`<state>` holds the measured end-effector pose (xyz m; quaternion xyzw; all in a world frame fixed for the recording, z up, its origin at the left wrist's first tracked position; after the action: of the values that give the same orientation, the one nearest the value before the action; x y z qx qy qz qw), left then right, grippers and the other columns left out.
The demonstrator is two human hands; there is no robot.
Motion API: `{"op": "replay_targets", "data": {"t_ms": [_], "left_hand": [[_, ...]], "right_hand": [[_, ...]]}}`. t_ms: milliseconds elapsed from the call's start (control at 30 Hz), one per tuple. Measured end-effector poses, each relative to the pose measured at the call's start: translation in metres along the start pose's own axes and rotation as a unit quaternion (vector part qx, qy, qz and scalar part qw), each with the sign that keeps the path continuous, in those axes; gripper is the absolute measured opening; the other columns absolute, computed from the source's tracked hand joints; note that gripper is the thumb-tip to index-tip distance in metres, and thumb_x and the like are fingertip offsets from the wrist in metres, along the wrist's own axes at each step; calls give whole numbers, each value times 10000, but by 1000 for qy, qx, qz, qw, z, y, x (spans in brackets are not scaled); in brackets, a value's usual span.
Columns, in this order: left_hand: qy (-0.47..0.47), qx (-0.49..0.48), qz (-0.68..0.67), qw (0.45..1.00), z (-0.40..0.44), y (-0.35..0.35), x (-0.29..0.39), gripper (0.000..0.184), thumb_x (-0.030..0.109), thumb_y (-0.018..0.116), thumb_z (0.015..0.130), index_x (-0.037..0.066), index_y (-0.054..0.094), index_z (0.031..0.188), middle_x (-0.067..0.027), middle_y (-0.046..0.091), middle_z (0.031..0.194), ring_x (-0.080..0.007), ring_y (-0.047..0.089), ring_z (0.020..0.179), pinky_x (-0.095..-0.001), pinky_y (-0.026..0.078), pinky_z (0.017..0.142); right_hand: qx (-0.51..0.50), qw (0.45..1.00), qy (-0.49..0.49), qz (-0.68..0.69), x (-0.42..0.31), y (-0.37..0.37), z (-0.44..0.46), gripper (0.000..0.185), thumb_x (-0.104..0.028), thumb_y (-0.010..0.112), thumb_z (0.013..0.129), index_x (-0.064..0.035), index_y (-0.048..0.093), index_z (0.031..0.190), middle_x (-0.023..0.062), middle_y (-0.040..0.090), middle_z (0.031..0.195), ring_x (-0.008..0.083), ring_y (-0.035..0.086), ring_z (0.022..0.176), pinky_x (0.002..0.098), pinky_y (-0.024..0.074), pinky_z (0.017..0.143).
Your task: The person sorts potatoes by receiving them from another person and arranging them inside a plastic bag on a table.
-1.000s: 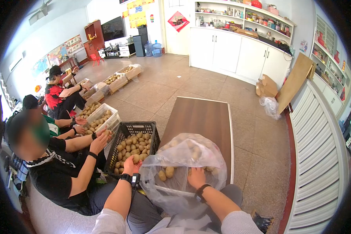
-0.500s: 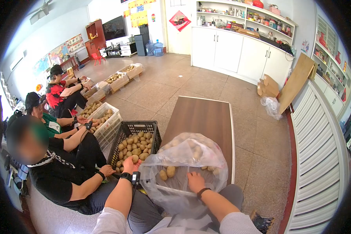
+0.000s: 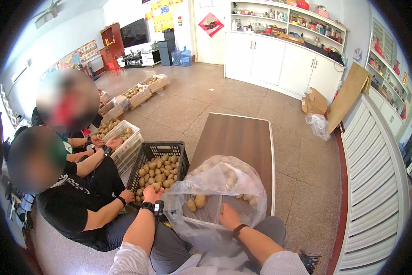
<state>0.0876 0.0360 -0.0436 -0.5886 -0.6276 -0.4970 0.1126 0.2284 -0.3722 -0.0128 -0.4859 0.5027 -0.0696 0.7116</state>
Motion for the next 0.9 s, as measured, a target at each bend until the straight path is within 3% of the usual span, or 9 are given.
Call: {"op": "replay_targets", "data": {"t_ms": [67, 133, 167, 233, 333, 433, 533, 733, 900], "left_hand": [[17, 5, 10, 1000, 2, -4, 1, 332, 53, 472, 937, 59, 443, 1268, -168, 570, 1084, -324, 612, 760, -460, 581, 648], [12, 6, -18, 1000, 6, -9, -1, 383, 52, 470, 939, 76, 428, 1318, -170, 562, 1124, -329, 609, 795, -476, 577, 685], [12, 18, -12, 1000, 10, -14, -3, 398, 56, 468, 942, 87, 423, 1336, -169, 557, 1140, -328, 607, 804, -475, 573, 690], [3, 21, -12, 1000, 8, -16, -2, 427, 69, 482, 947, 104, 414, 1367, -165, 551, 1156, -325, 604, 818, -465, 567, 690], [-2, 39, -22, 999, -28, 5, 8, 453, 110, 528, 945, 84, 418, 1384, -150, 566, 1124, -297, 602, 838, -429, 561, 690], [41, -15, 76, 996, -62, 29, 22, 437, 162, 529, 973, 28, 428, 1377, -131, 559, 1123, -261, 596, 853, -415, 561, 722], [34, -33, 119, 992, -77, 43, 22, 429, 161, 521, 982, 6, 438, 1373, -118, 546, 1144, -250, 595, 861, -412, 557, 734], [37, -116, 203, 972, -124, 77, 18, 321, 270, 554, 960, 22, 578, 1162, -94, 621, 1019, -215, 625, 775, -339, 542, 600], [-28, -214, 305, 928, -140, 96, -4, 349, 322, 546, 974, 32, 578, 1167, -91, 623, 1025, -215, 630, 754, -327, 528, 595]], "right_hand": [[-3, 999, 14, 45, 4, 6, 3, 474, -205, 632, 835, -13, 552, 1260, 234, 646, 1126, 447, 618, 1011, 471, 505, 900], [-44, 979, 105, 170, 33, 35, 11, 475, -218, 625, 862, -7, 553, 1282, 166, 682, 1030, 308, 680, 835, 407, 538, 739], [-47, 979, 103, 170, 28, 33, 10, 475, -218, 625, 862, -7, 553, 1282, 166, 682, 1030, 308, 680, 835, 407, 538, 739], [-99, 884, 253, 381, 27, 41, -2, 393, -240, 626, 868, -41, 607, 1207, 93, 677, 996, 211, 645, 728, 349, 515, 631], [-130, 827, 287, 466, 21, 47, -7, 330, -247, 603, 880, -66, 624, 1155, 68, 667, 980, 174, 600, 664, 325, 484, 569], [-144, 798, 282, 513, 13, 46, -13, 298, -268, 547, 922, -64, 632, 1122, 47, 640, 899, 150, 571, 644, 304, 449, 548], [-169, 821, 226, 496, -7, 35, -13, 269, -262, 513, 939, -61, 639, 1065, 62, 656, 904, 154, 560, 615, 305, 447, 537], [-203, 777, 253, 540, -43, 30, -12, 313, -247, 506, 953, -55, 600, 1182, 82, 663, 941, 153, 559, 620, 303, 458, 547], [-213, 831, 151, 491, -96, 19, 3, 269, -213, 534, 977, -66, 578, 1198, 41, 619, 986, 130, 554, 661, 298, 467, 580]]}}
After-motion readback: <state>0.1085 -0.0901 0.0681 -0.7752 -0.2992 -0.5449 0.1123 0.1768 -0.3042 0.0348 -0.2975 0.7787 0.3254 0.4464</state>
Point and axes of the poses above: each hand's wrist, its own z-axis towards the middle knuckle, its own y-axis out of the palm, x = y × z, the point moved 8 cm from there along z, towards the middle knuckle
